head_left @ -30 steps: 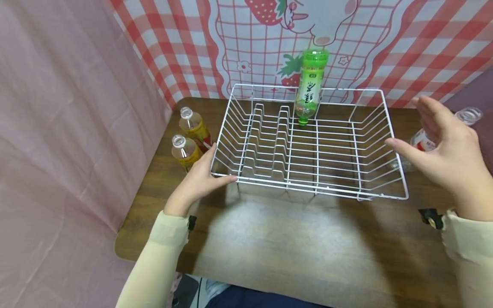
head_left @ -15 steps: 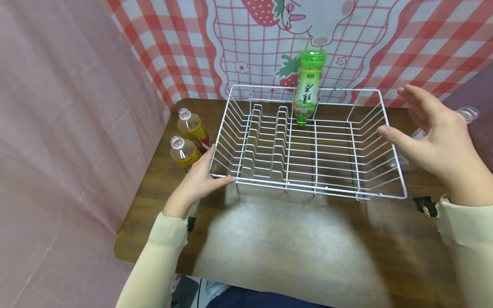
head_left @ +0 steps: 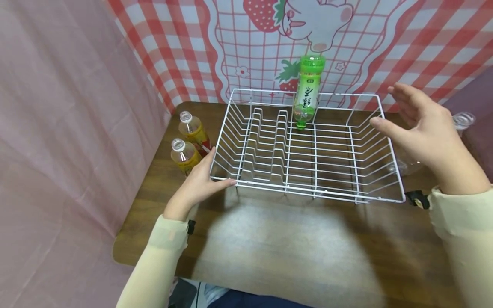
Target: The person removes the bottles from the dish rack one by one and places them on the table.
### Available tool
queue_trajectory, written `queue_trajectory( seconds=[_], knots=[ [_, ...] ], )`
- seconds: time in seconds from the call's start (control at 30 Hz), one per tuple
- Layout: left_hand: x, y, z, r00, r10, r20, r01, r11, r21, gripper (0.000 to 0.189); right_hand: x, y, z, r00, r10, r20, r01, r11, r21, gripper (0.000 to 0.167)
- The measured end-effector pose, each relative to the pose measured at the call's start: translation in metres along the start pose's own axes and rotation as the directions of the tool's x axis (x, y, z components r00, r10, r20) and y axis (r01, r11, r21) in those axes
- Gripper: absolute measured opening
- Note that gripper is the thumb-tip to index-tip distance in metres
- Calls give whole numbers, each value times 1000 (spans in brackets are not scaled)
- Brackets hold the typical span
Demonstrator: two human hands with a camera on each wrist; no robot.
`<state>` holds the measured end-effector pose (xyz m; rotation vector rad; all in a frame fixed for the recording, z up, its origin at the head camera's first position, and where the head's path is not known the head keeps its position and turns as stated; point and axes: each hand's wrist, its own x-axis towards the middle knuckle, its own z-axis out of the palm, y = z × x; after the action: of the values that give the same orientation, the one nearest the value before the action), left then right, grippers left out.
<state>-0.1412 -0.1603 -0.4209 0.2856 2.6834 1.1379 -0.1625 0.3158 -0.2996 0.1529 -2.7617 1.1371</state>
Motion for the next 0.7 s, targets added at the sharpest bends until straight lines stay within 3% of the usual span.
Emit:
queue_trajectory(
  seconds=[0.13, 0.3, 0.47, 0.7],
  knots=[
    [-1, -1, 0, 1000, 15, -10, -15, 1000, 15, 121, 8, 0, 6, 999, 39, 29, -39, 999, -17, 86],
    [-1, -1, -1, 1000, 14, -10, -13, 1000, 24, 121, 19, -1, 12, 998, 31, 57, -28, 998, -52, 91],
    [-1, 0, -1, 1000, 17, -6, -17, 1000, 24, 119, 27, -1, 14, 995, 27, 92, -26, 999, -19, 91],
    [-1, 0, -1, 1000, -3, 4, 3, 1000, 27, 120, 36, 3, 25, 988, 79, 129, -84, 996, 31, 96]
  ],
)
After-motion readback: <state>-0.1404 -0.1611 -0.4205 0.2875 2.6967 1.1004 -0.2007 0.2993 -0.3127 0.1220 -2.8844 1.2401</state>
